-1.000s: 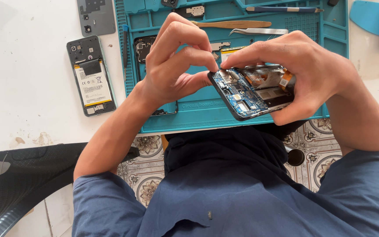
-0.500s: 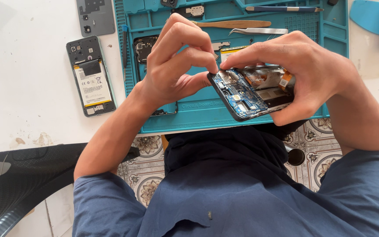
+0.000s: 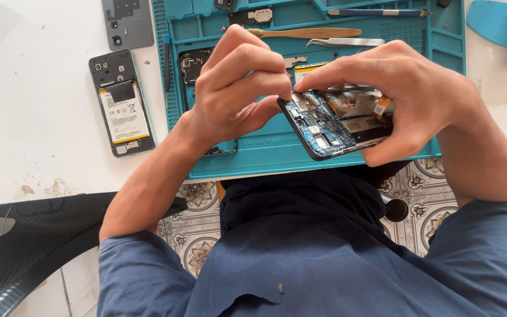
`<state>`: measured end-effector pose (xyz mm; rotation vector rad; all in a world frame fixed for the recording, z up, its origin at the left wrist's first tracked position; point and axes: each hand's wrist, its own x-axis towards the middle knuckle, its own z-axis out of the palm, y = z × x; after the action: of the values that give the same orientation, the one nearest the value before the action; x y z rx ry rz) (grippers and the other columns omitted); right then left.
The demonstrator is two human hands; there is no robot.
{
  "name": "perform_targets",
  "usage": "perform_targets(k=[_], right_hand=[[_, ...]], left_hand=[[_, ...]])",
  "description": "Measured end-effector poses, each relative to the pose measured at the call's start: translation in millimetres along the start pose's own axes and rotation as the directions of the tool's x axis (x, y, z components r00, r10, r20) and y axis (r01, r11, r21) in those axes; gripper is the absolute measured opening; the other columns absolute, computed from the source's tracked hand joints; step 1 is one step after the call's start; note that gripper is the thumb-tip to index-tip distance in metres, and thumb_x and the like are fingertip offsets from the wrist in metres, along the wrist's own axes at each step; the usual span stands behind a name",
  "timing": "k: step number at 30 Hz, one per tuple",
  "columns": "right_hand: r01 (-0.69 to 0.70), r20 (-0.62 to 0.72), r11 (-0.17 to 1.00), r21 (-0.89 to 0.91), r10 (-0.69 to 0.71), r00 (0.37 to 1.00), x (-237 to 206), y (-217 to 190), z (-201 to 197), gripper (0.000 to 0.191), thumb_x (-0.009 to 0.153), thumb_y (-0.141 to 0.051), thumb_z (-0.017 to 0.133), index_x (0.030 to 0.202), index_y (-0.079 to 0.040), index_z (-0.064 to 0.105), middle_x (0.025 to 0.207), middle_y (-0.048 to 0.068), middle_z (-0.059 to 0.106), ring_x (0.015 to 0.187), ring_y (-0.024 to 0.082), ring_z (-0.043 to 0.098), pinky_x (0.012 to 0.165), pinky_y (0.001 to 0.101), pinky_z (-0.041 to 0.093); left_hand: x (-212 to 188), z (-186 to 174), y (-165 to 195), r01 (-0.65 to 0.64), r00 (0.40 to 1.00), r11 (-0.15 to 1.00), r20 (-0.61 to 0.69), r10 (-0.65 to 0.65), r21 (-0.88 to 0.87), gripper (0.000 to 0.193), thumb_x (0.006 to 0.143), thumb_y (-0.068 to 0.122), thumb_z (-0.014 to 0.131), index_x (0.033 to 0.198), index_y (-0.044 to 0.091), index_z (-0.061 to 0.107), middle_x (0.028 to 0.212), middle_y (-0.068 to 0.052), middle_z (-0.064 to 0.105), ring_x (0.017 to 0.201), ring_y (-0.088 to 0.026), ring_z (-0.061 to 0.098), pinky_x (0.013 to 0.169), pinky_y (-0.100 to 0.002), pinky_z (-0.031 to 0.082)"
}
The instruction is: The person uses a plastic pry tool to separate the screen assembly from the phone chassis, then uses tweezers to disconnect and reconnect ribbon cables on the motherboard. The person places the battery into the phone chassis.
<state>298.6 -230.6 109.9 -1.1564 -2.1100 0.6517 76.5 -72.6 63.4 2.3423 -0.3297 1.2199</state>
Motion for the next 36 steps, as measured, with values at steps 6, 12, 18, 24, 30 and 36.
perform_targets(k=[6, 12, 18, 24, 30, 36], right_hand=[[0.015, -0.004, 1.0, -0.005, -0.015, 1.0, 1.9, 2.0, -3.0, 0.093, 0.044, -0.024, 0.077, 0.133, -0.002, 0.062, 0.113, 0.014, 0.074, 0.092, 0.026, 0.076, 0.08, 0.0352, 0.059], [0.005, -0.011, 0.999, -0.032, -0.005, 1.0, 1.1, 0.1, -4.5, 0.092, 0.045, -0.024, 0.079, 0.133, -0.004, 0.062, 0.113, 0.013, 0.074, 0.092, 0.027, 0.075, 0.081, 0.0362, 0.059], [0.008, -0.016, 1.0, -0.031, -0.008, 1.0, 1.2, -1.5, -4.0, 0.091, 0.047, -0.022, 0.08, 0.134, -0.004, 0.061, 0.114, 0.013, 0.074, 0.094, 0.028, 0.075, 0.082, 0.0367, 0.059], [-0.052, 0.01, 0.998, -0.033, 0.052, 0.999, 1.8, -1.6, -4.6, 0.092, 0.045, -0.022, 0.08, 0.134, -0.005, 0.062, 0.107, 0.011, 0.074, 0.091, 0.027, 0.076, 0.079, 0.0368, 0.059], [-0.006, -0.041, 0.994, -0.106, 0.002, 0.999, 2.5, 0.5, -0.9, 0.089, 0.051, -0.024, 0.083, 0.134, -0.003, 0.059, 0.11, 0.014, 0.073, 0.092, 0.03, 0.074, 0.08, 0.0405, 0.057], [-0.17, -0.285, 0.898, -0.405, 0.052, 0.957, -1.5, 18.4, 5.9, 0.086, 0.074, -0.021, 0.09, 0.146, -0.001, 0.05, 0.119, 0.02, 0.068, 0.098, 0.035, 0.07, 0.083, 0.0433, 0.057]], left_hand=[[3.2, -0.9, -6.0, -0.036, 0.999, 0.999, -0.014, 0.036, -0.016, 0.026, 0.091, 0.026, 0.092, 0.1, 0.011, 0.073, 0.103, -0.001, 0.063, 0.096, -0.024, 0.059, 0.079, -0.037, 0.051], [5.2, 1.5, -8.7, -0.015, 0.999, 0.999, -0.043, 0.013, -0.045, 0.029, 0.093, 0.034, 0.088, 0.1, 0.011, 0.071, 0.104, -0.003, 0.063, 0.096, -0.024, 0.06, 0.079, -0.037, 0.052], [2.7, 0.5, -9.9, -0.009, 1.0, 1.0, 0.0, 0.009, -0.025, 0.028, 0.095, 0.031, 0.09, 0.101, 0.012, 0.07, 0.109, -0.003, 0.059, 0.1, -0.024, 0.058, 0.077, -0.034, 0.052], [4.2, -1.6, -12.1, -0.007, 0.996, 0.999, 0.091, 0.011, -0.04, 0.022, 0.099, 0.018, 0.088, 0.112, 0.013, 0.07, 0.118, -0.004, 0.058, 0.108, -0.024, 0.055, 0.075, -0.028, 0.053], [5.7, -2.1, -15.7, -0.038, 0.996, 0.998, 0.083, 0.033, 0.056, 0.019, 0.103, 0.019, 0.085, 0.112, 0.014, 0.069, 0.117, -0.003, 0.057, 0.111, -0.025, 0.051, 0.074, -0.031, 0.053], [-2.2, 14.3, -23.8, 0.477, 0.876, 0.844, 0.058, -0.479, -0.247, 0.038, 0.114, 0.037, 0.063, 0.134, 0.007, 0.052, 0.12, -0.008, 0.062, 0.102, -0.021, 0.064, 0.077, -0.031, 0.064]])
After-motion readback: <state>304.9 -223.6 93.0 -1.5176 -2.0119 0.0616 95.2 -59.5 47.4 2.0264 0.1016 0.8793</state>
